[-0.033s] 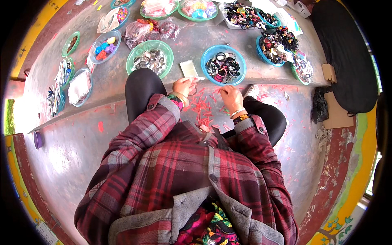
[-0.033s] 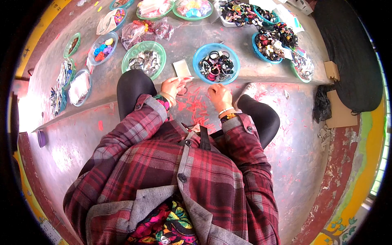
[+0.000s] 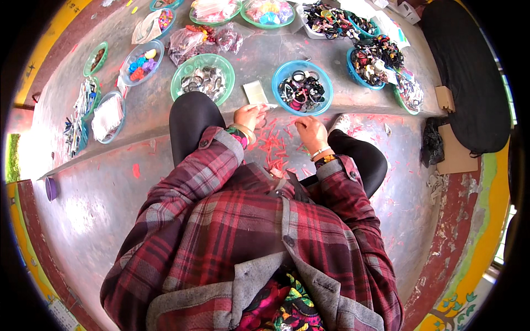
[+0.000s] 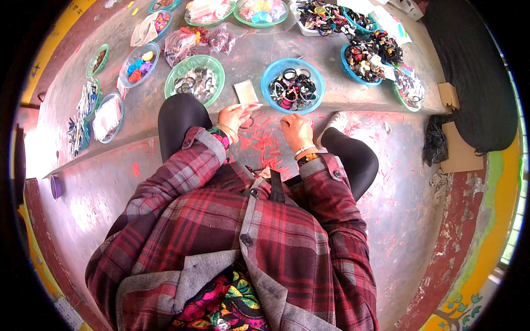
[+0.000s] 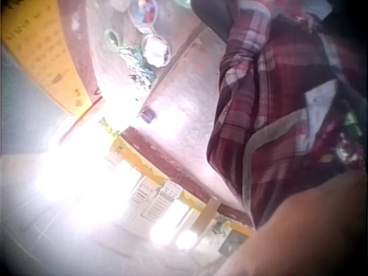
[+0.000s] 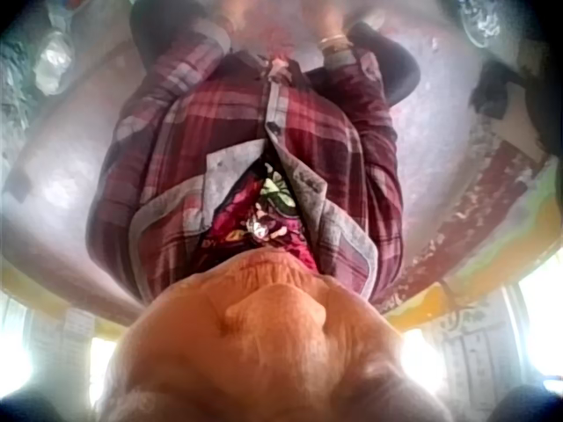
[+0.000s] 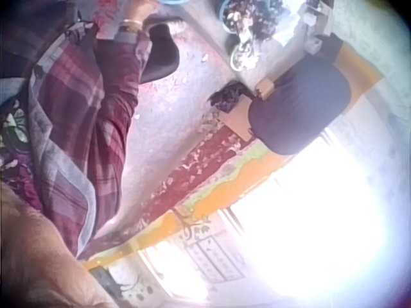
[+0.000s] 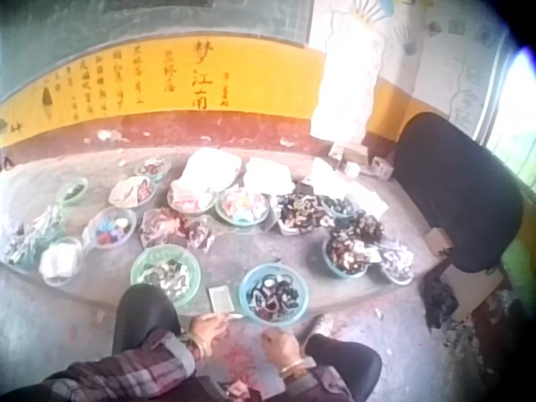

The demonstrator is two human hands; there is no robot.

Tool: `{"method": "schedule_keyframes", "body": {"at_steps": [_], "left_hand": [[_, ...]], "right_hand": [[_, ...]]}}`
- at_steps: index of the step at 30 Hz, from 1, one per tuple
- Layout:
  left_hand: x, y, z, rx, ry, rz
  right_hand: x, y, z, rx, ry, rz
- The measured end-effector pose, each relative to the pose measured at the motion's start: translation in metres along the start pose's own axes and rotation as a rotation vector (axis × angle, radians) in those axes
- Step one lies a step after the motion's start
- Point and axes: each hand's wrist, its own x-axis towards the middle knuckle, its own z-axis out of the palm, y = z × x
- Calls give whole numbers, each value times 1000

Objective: The person sits on the floor and assembles keychains by hand. They pick up a black plastic ring and a small metal charm, attach the charm to the ring, and place the finished keychain into a blue bowl. The person repeats this process with multiple items from surrounding bowls.

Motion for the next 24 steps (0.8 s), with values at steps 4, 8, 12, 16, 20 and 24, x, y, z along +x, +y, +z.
{"method": "schedule_keyframes", "body": {"at_steps": [4, 8, 12, 16, 20, 24], "left_hand": [[4, -5, -3, -12, -52, -21], [4, -7, -3, -6, -74, -25], [7, -11, -6, -15, -81, -32], [8, -13, -6, -22, -75, -29], [8, -13, -6, -6, -54, -30], [13, -12, -4, -8, -65, -32]], "right_hand": [[-3, -1, 3, -76, -49, -218], [-7, -7, 3, -179, -157, -207], [-7, -21, -3, -150, -365, -54], [-9, -22, -1, -95, -315, -39], [-1, -9, -6, 395, -631, 9], [-11, 26, 21, -659, -901, -8]]}}
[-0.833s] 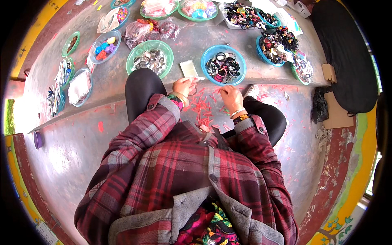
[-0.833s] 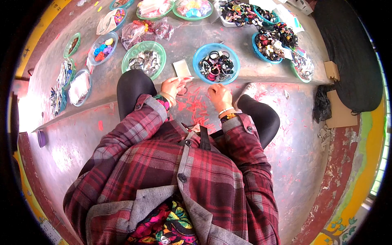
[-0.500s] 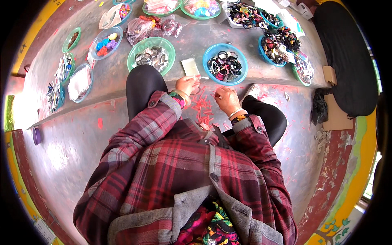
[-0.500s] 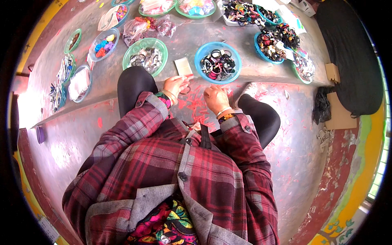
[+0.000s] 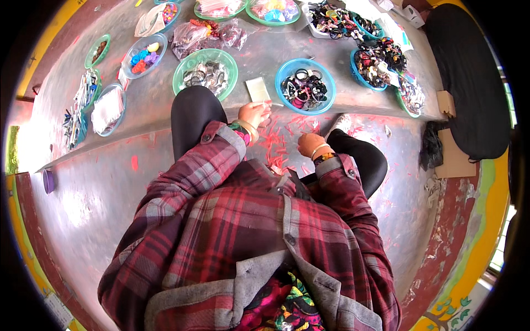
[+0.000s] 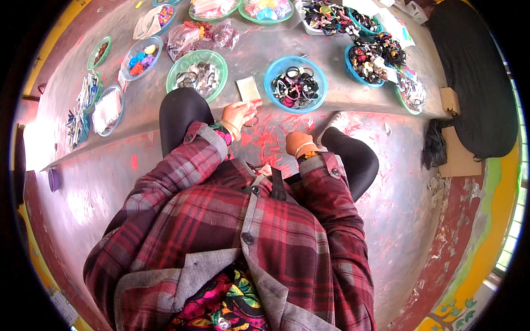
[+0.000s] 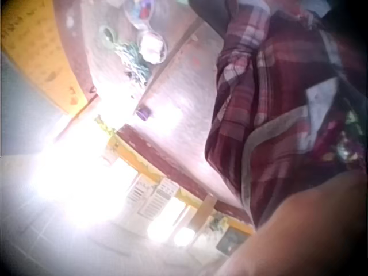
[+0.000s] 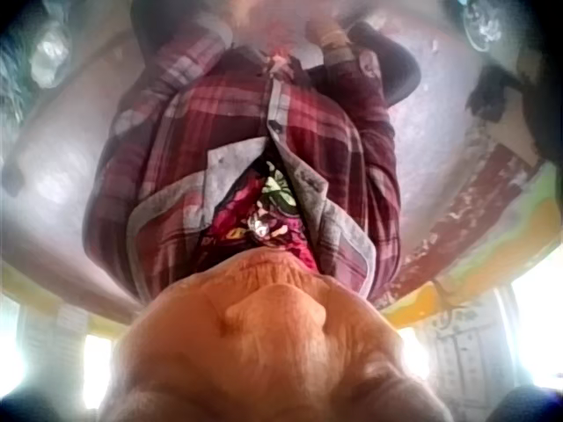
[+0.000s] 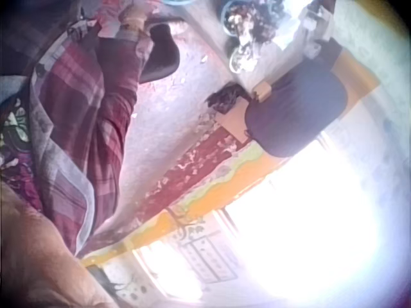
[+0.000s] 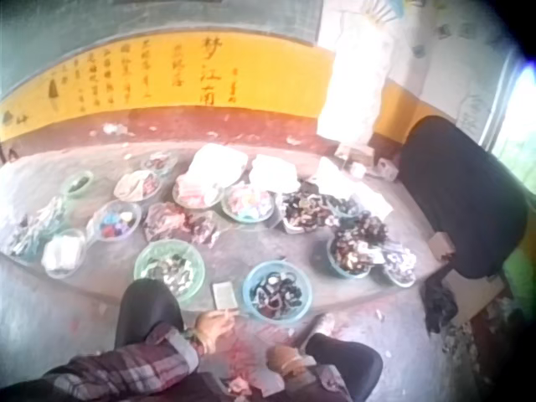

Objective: The person sits on the floor and assembles keychains by hand. They pick up a black plastic ring and a small metal charm, attach the charm to the ring, and place the finished keychain into a blue bowl. The person repeats this process with multiple items from surrounding bowls.

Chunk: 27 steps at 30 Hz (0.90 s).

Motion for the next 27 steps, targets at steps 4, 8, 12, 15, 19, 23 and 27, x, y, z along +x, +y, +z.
{"method": "schedule_keyframes", "body": {"at_steps": [4, 8, 12, 15, 19, 23, 27], "left_hand": [[-4, -2, -2, -11, -4, 5], [-2, -1, -4, -15, 3, 3], [-8, 4, 0, -1, 15, 10], [-10, 8, 3, -1, 31, -14], [-14, 11, 9, -46, 39, -28], [-16, 11, 3, -42, 19, -7], [-12, 9, 4, -53, -12, -3]], "right_hand": [[-12, -4, -30, 1211, 28, -292], [-24, 0, -41, 1769, -14, -252], [-33, -6, -52, 1922, 16, -359], [-30, -4, -45, 2148, -101, -715], [24, -9, 29, 322, 56, -51], [0, -14, -22, 1809, 83, -197], [-22, -14, -45, 2234, 76, -372]]}}
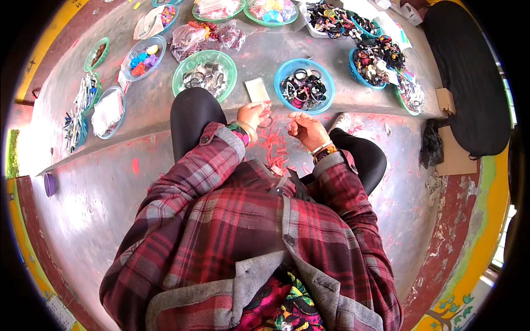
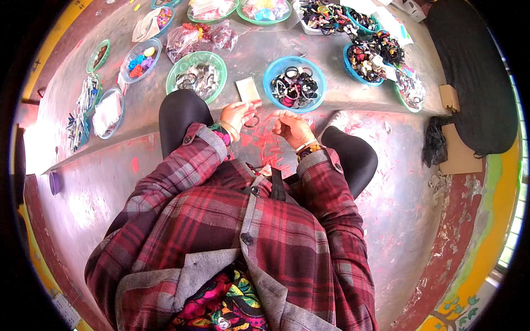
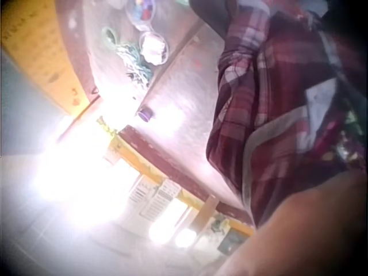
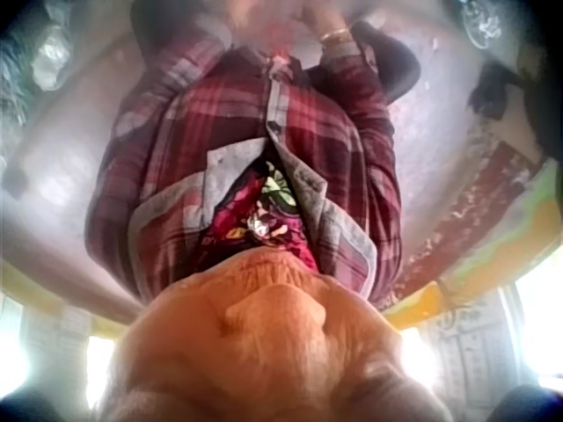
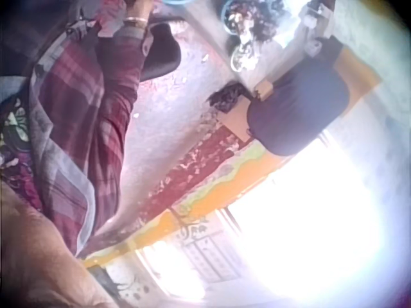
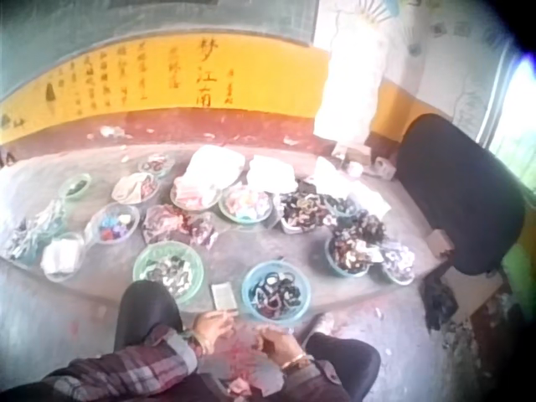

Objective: The person sits on the floor and assembles keychains by hand. They pick up a black plastic ring and a small metal charm, attach the charm to the ring, and place the finished keychain into a blue bowl. The person repeats this process with multiple items from surrounding bowls.

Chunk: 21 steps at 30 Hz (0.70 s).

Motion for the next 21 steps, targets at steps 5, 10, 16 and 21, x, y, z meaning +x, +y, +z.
{"method": "schedule_keyframes", "body": {"at_steps": [5, 10, 16, 21], "left_hand": [[6, -6, -4, -43, -63, 9], [1, -2, -3, -142, -157, -54], [-8, 5, 6, -193, -361, -172], [-14, 11, 12, -198, -367, -176]], "right_hand": [[0, -3, 2, 66, -96, -46], [13, 8, -17, -183, 247, -89], [8, 9, 4, -428, 297, -124], [9, 12, 7, -506, 261, -301]]}}
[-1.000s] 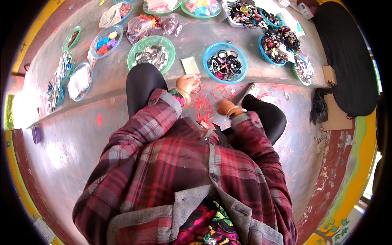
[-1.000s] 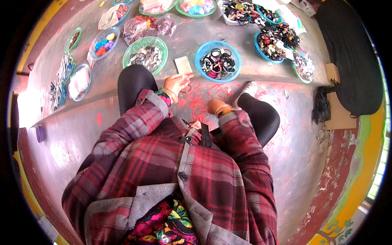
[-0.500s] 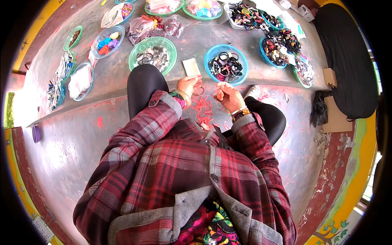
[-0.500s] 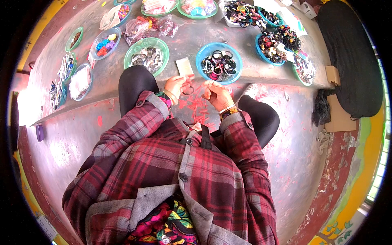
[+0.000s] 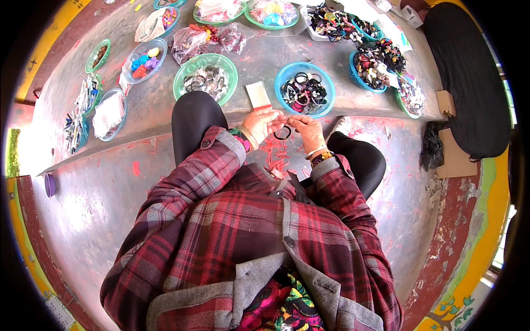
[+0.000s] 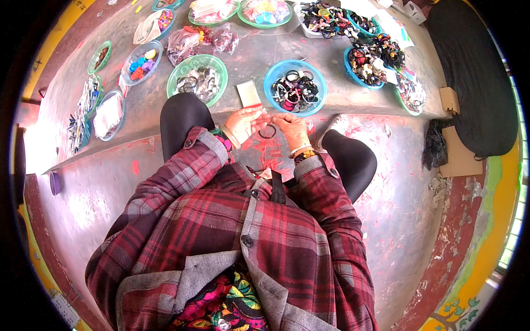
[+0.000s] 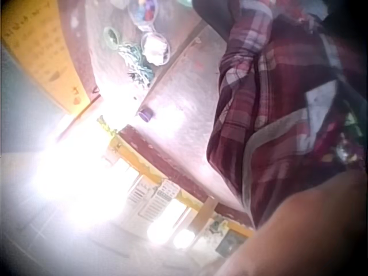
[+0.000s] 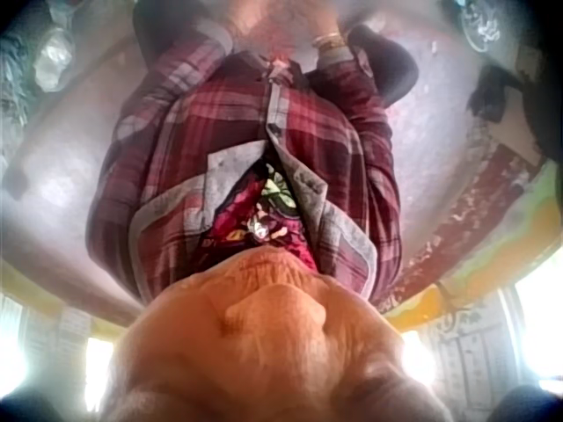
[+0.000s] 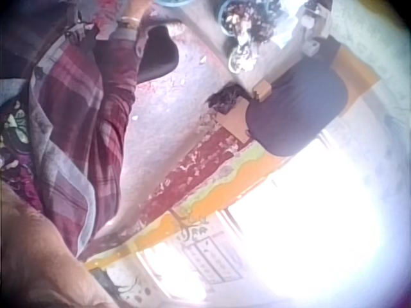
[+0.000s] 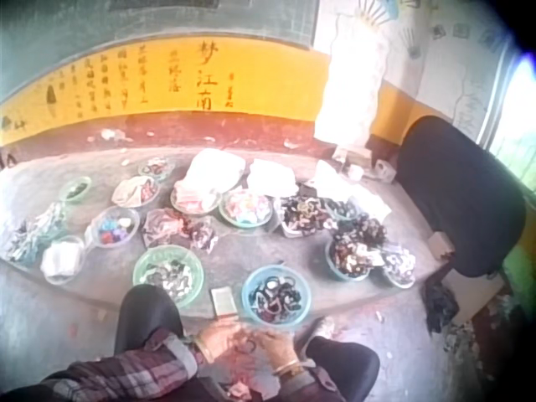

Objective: The person sits on the floor and assembles keychains by hand. They pick up a black plastic ring and a small metal charm, attach the charm to the ring, and place the finished keychain into a blue bowl. The person repeats this process with multiple items from surrounding bowls.

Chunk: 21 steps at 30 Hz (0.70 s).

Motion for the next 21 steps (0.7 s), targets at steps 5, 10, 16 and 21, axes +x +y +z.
{"method": "schedule_keyframes", "body": {"at_steps": [5, 10, 16, 21], "left_hand": [[2, 1, -2, 186, -2, 16], [0, 0, 0, 305, 63, 1], [-1, 0, 1, 374, 27, 32], [-4, 3, 5, 325, 56, -1]], "right_hand": [[-2, -7, -1, 49, -32, 56], [1, -2, -4, 80, -63, 100], [0, -7, -3, 38, -76, 106], [-4, -14, -1, 43, -5, 85]]}}
